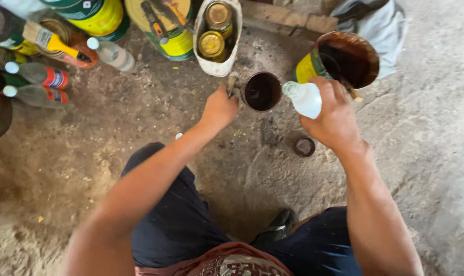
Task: The person mixes different paints and liquids into containers by hand and using a brush, pours liquid from bottles into the mixture, and searches through various paint cans and containers on the floor to find specific items.
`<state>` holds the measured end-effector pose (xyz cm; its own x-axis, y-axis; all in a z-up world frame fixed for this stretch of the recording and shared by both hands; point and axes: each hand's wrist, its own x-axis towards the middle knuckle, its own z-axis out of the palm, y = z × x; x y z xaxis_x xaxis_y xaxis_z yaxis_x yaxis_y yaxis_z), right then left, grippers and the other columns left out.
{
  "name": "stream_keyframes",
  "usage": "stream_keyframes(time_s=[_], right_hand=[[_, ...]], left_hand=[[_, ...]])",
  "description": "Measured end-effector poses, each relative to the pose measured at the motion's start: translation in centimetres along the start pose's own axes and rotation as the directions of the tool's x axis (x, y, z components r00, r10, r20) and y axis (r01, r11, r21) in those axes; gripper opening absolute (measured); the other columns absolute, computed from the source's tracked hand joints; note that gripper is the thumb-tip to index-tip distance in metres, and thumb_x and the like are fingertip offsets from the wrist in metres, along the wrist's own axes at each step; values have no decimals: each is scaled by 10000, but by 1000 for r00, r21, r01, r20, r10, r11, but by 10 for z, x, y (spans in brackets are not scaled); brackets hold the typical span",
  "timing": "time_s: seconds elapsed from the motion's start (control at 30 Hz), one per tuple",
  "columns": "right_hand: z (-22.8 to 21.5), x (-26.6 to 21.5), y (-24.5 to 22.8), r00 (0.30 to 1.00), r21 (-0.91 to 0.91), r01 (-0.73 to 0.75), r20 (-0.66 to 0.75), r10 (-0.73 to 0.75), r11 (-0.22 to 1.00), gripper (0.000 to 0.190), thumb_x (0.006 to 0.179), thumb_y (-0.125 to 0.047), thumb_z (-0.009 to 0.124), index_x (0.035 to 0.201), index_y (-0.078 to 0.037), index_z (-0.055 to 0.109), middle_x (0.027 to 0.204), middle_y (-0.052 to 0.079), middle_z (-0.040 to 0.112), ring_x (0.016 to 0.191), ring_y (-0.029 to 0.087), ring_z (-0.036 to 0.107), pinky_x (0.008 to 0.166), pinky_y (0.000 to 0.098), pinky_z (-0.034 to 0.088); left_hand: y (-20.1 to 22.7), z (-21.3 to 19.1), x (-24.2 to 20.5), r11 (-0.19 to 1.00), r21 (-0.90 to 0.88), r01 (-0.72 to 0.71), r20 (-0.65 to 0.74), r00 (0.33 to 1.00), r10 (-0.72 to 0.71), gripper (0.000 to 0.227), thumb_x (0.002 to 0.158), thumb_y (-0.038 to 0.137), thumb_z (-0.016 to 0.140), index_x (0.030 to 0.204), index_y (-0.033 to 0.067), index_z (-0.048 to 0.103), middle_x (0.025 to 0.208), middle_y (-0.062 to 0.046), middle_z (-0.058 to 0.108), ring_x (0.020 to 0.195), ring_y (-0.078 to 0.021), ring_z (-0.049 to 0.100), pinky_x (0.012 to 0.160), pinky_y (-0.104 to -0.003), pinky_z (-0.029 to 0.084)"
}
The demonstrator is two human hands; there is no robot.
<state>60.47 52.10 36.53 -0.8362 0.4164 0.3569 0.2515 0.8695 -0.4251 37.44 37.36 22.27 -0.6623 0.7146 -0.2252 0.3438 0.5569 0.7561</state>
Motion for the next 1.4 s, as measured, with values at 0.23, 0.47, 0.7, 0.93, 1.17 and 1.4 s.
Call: stream_keyframes(time_s=[0.23, 0.47, 0.7, 0.93, 1.17, 1.4], right_hand=[[0, -6, 2, 988, -233, 20, 157, 17, 972, 651, 769, -83, 764, 1370, -17, 524, 1197, 233, 594, 1115, 439, 579, 983, 550, 458], [-2, -9, -3, 980, -408, 24, 189, 59, 912, 703, 711, -120, 790, 1361, -12, 544, 1161, 219, 576, 1127, 429, 569, 1038, 574, 428], [-6, -11, -9, 972, -434, -7, 207, 108, 901, 632, 789, -90, 783, 1375, -24, 554, 1195, 202, 588, 1151, 411, 576, 1005, 545, 446], [-8, -11, -16, 971, -456, -4, 212, 113, 890, 731, 700, -103, 799, 1379, -13, 546, 1185, 212, 588, 1136, 412, 581, 968, 542, 455], [-9, -6, -20, 965, -448, -41, 213, 151, 893, 714, 729, -86, 795, 1390, -14, 535, 1216, 215, 578, 1130, 413, 578, 977, 539, 450], [9, -7, -9, 970, -336, -87, 187, 157, 938, 658, 789, -117, 812, 1376, -33, 527, 1203, 230, 605, 1150, 452, 597, 1030, 538, 474]], left_hand=[[4, 24, -6, 985, 7, 172, 54, 984, -172, 396, 886, 233, 585, 1194, -16, 586, 1064, -331, 679, 1044, -507, 639, 909, -562, 495], [-4, 40, -4, 992, 47, 115, 129, 984, -121, 429, 900, 242, 598, 1218, -45, 574, 1055, -354, 681, 1042, -512, 651, 930, -561, 505], [-7, 52, -11, 992, -69, 110, 155, 983, -98, 404, 861, 222, 606, 1160, -47, 644, 1057, -340, 687, 1050, -500, 655, 913, -550, 512], [-1, 47, -11, 995, -58, 87, 150, 986, -77, 420, 880, 253, 604, 1167, -52, 644, 1073, -342, 683, 1063, -499, 648, 935, -543, 500], [14, 29, -15, 982, -80, 172, 164, 974, -157, 423, 887, 248, 587, 1190, -44, 632, 1094, -328, 685, 1072, -489, 652, 931, -540, 500], [4, 35, -4, 963, -116, 242, 184, 958, -219, 452, 879, 269, 602, 1221, -26, 606, 1126, -307, 674, 1083, -484, 646, 915, -541, 513]])
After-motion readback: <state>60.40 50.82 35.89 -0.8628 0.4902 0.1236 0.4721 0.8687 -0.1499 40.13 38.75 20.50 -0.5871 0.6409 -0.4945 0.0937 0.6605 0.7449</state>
